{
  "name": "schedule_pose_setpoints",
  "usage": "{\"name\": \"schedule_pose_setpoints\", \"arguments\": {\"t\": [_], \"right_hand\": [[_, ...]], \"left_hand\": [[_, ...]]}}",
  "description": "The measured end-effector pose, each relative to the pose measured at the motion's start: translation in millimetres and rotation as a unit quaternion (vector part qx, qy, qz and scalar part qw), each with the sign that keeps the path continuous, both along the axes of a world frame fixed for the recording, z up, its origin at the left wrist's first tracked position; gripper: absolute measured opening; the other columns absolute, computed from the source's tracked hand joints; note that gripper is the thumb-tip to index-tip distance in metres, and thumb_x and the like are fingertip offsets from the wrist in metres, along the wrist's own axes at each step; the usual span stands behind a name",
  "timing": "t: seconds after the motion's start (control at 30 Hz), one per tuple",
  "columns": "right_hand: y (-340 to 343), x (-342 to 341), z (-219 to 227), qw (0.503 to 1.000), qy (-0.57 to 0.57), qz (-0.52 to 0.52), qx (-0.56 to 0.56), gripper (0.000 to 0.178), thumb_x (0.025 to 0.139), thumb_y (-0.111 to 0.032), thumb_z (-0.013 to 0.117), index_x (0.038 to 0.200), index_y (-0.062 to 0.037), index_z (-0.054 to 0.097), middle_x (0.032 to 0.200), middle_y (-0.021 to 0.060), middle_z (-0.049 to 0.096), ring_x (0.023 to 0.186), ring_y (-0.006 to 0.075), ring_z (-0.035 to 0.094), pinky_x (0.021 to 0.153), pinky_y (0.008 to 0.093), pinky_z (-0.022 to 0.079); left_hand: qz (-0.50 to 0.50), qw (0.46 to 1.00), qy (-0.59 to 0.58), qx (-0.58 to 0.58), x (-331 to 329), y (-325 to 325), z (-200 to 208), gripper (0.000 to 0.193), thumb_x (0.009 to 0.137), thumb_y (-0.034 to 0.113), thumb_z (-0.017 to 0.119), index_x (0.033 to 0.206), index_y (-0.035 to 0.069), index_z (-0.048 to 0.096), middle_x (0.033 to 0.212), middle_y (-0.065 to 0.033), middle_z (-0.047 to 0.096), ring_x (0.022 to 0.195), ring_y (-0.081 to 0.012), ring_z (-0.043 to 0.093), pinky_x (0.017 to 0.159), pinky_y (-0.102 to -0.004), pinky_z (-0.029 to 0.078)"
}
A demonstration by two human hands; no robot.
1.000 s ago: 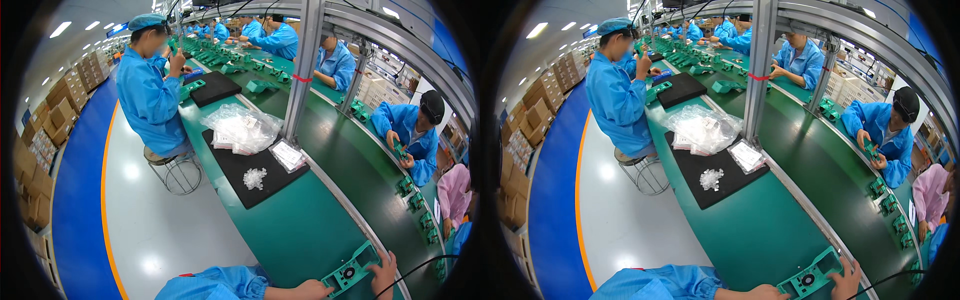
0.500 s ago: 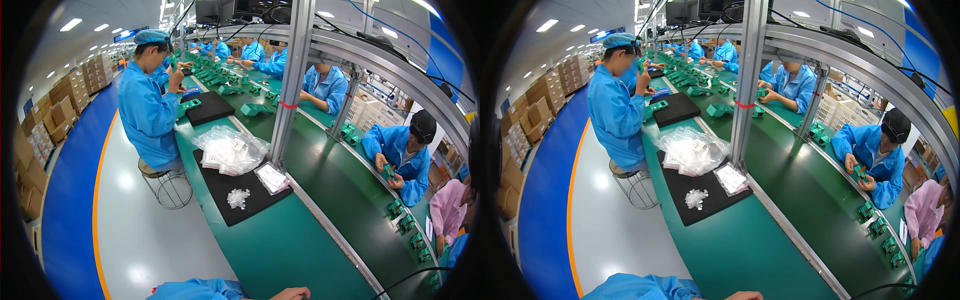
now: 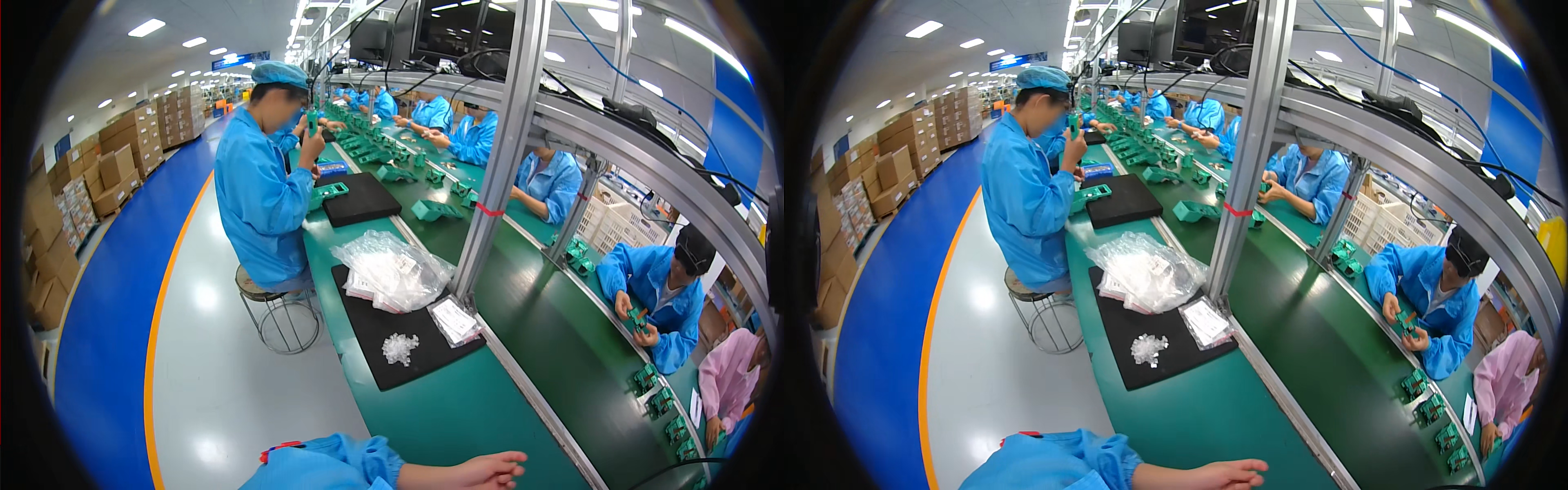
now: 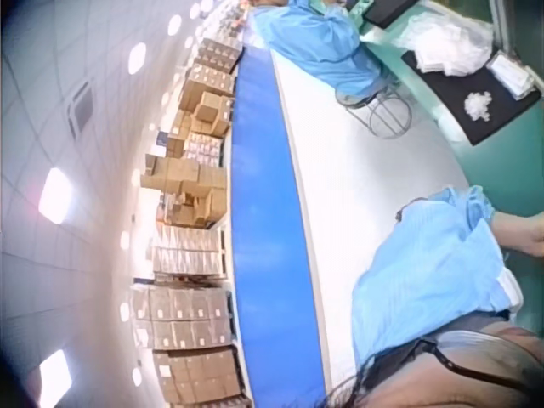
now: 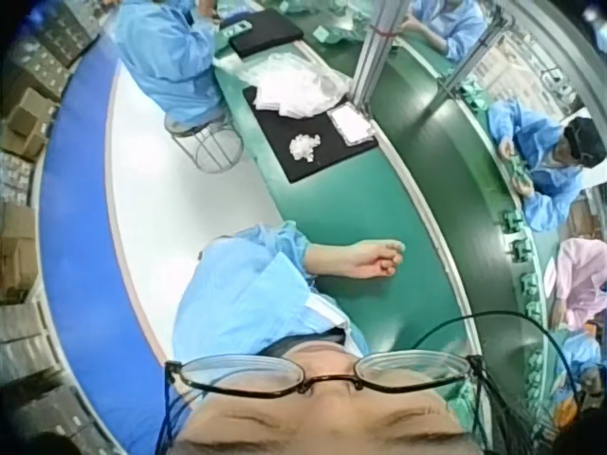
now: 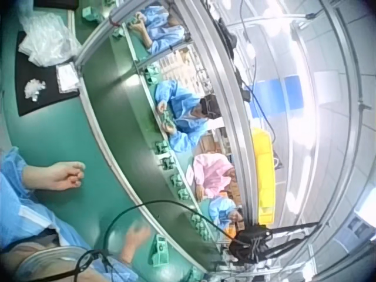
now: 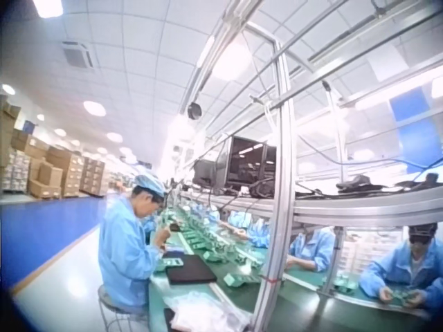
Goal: The person assembles green plastic electronic enclosures by hand on a factory assembly line.
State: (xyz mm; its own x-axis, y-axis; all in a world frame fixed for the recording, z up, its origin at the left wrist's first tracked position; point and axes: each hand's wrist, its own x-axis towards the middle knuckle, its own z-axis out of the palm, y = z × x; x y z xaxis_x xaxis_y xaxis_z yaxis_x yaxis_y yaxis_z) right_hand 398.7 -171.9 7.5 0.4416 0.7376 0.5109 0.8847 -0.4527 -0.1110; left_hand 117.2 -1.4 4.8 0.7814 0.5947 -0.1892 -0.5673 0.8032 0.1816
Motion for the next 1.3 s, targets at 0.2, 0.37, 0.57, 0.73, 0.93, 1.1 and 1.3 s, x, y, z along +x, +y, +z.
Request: {"name": "schedule_pose_setpoints", "arguments": {"t": [0.2,0.37,0.57,0.73,0.93,1.1,1.3], "right_hand": [[204.5,-179.6,-3.0,0.854,0.242,0.429,0.165,0.018,0.067,0.001,0.053,0.084,-0.0052,0.056,0.103,0.0125,0.047,0.102,0.0307,0.04,0.086,0.0389,0.032],[314.9,-258.5,14.6,0.859,0.176,0.456,0.15,0.013,0.066,-0.004,0.052,0.076,-0.0077,0.06,0.075,0.0078,0.051,0.075,0.0261,0.047,0.066,0.035,0.038],[391.0,-313.2,6.8,0.872,0.071,0.41,-0.259,0.021,0.068,-0.02,0.046,0.075,-0.0166,0.066,0.083,0.0118,0.06,0.081,0.0278,0.057,0.071,0.0378,0.046],[374.7,-305.6,31.6,0.891,0.174,0.409,-0.095,0.021,0.066,-0.013,0.049,0.083,-0.011,0.061,0.072,0.0157,0.06,0.07,0.0324,0.057,0.066,0.0409,0.045],[388.0,-303.5,7.4,0.858,0.074,0.472,-0.187,0.02,0.066,-0.011,0.048,0.081,-0.009,0.061,0.072,0.0154,0.059,0.07,0.0313,0.056,0.063,0.0406,0.044],[357.0,-307.8,30.5,0.808,0.186,0.56,0.012,0.015,0.065,-0.006,0.048,0.074,-0.0057,0.059,0.062,0.0104,0.053,0.059,0.0252,0.052,0.055,0.034,0.041],[307.9,-228.1,13.9,0.832,0.063,0.547,0.065,0.017,0.074,-0.013,0.056,0.09,-0.0052,0.056,0.09,0.0133,0.051,0.082,0.0297,0.048,0.074,0.038,0.038]], "left_hand": [[0.114,0.989,0.028,0.086,25.2,81.4,-24.7,0.027,0.087,0.013,0.041,0.113,0.007,0.04,0.106,-0.0091,0.05,0.085,-0.0138,0.052,0.073,-0.025,0.044],[0.335,0.931,0.11,0.096,-22.4,131.4,-34.1,0.022,0.087,0.017,0.039,0.105,0.005,0.042,0.095,-0.0068,0.051,0.086,-0.0136,0.052,0.074,-0.0293,0.045],[0.325,0.919,0.222,-0.005,-20.9,141.7,-28.3,0.026,0.089,0.018,0.034,0.11,0.006,0.043,0.096,-0.006,0.053,0.066,-0.0078,0.051,0.062,-0.022,0.043],[0.299,0.938,0.168,-0.052,-8.0,133.3,-21.5,0.02,0.086,0.016,0.038,0.103,0.008,0.046,0.087,-0.0051,0.053,0.061,-0.0094,0.049,0.057,-0.0221,0.042],[0.217,0.964,0.099,-0.119,-19.9,131.8,-24.1,0.014,0.084,0.014,0.042,0.096,0.011,0.049,0.077,-0.0042,0.054,0.056,-0.0109,0.047,0.052,-0.0222,0.04],[0.227,0.968,0.074,-0.08,-22.7,152.6,-46.7,0.013,0.084,0.014,0.042,0.094,0.011,0.05,0.077,-0.0034,0.054,0.055,-0.0103,0.047,0.049,-0.0209,0.038],[0.205,0.976,0.054,-0.044,-9.0,147.6,-62.5,0.013,0.084,0.014,0.042,0.093,0.011,0.051,0.076,-0.0025,0.054,0.053,-0.0095,0.046,0.045,-0.0194,0.037]]}}
